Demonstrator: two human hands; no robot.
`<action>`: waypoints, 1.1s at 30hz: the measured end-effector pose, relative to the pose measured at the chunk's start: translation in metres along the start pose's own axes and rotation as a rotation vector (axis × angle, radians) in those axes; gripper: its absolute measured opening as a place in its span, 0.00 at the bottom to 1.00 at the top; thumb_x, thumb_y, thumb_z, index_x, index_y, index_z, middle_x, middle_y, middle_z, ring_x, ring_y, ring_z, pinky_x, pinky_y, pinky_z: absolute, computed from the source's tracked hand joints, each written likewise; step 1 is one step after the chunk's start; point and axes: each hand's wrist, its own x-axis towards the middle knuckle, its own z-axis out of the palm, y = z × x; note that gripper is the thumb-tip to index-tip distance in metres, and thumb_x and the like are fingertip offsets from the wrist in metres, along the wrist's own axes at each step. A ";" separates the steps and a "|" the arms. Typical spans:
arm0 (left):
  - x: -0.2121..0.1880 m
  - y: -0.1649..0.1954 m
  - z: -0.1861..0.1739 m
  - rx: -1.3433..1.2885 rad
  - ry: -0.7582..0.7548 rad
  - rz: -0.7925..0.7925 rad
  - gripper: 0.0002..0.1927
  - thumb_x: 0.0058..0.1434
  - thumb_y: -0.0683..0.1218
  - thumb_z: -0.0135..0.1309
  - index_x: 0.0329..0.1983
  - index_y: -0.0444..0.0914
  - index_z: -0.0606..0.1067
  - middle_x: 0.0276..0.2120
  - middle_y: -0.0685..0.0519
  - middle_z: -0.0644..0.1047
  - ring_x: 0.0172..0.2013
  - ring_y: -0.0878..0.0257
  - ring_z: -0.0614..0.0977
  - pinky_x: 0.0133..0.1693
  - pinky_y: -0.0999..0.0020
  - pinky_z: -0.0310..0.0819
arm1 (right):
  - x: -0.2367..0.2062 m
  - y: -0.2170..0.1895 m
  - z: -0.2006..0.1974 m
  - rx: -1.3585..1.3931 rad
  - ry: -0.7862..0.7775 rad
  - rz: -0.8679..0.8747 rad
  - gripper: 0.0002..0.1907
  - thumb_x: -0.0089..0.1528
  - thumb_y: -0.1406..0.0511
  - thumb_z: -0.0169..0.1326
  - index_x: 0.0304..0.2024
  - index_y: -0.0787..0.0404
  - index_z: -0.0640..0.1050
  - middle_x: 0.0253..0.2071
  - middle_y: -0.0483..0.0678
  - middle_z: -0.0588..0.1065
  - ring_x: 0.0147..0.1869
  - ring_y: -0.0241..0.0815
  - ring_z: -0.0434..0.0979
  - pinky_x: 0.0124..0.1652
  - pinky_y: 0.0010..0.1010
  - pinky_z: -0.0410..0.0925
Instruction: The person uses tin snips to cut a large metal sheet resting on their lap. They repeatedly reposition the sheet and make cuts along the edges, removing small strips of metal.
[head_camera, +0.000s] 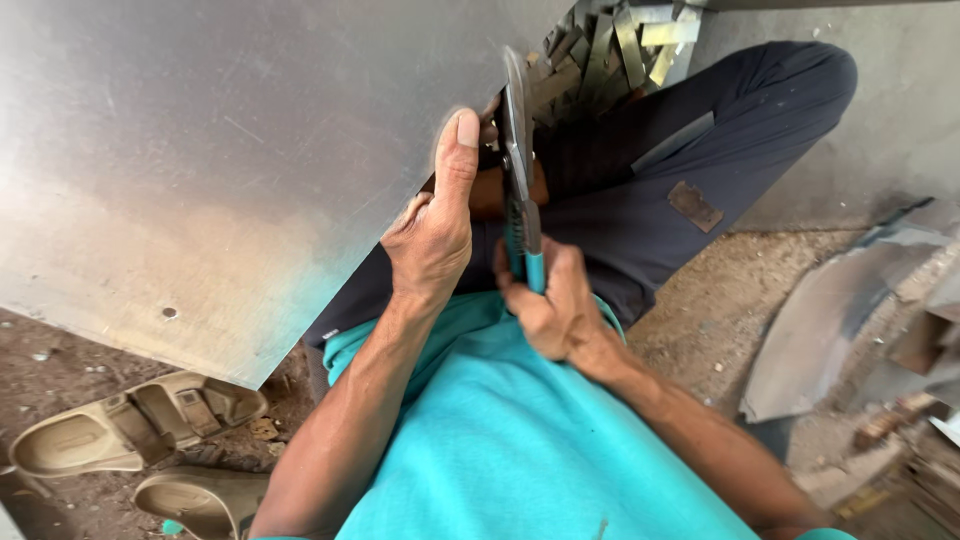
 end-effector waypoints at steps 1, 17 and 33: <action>0.003 0.006 0.001 -0.082 0.074 -0.058 0.20 0.69 0.52 0.59 0.57 0.33 0.81 0.51 0.49 0.86 0.42 0.72 0.85 0.42 0.80 0.76 | 0.005 -0.001 -0.007 -0.052 0.021 -0.039 0.10 0.52 0.67 0.49 0.36 0.62 0.73 0.28 0.47 0.73 0.30 0.39 0.71 0.27 0.32 0.69; 0.039 0.028 0.024 0.088 -0.008 0.148 0.17 0.67 0.55 0.59 0.50 0.39 0.81 0.40 0.54 0.83 0.41 0.67 0.83 0.43 0.72 0.80 | -0.078 0.045 -0.099 -0.916 -0.308 0.335 0.24 0.55 0.52 0.60 0.47 0.59 0.77 0.42 0.56 0.76 0.45 0.56 0.79 0.41 0.49 0.73; -0.035 0.082 -0.170 0.556 0.668 0.468 0.22 0.74 0.46 0.67 0.57 0.31 0.67 0.55 0.42 0.76 0.57 0.54 0.79 0.55 0.58 0.79 | 0.097 -0.043 -0.029 -0.499 -0.037 -0.551 0.08 0.62 0.70 0.55 0.44 0.61 0.78 0.52 0.55 0.74 0.59 0.57 0.73 0.57 0.49 0.67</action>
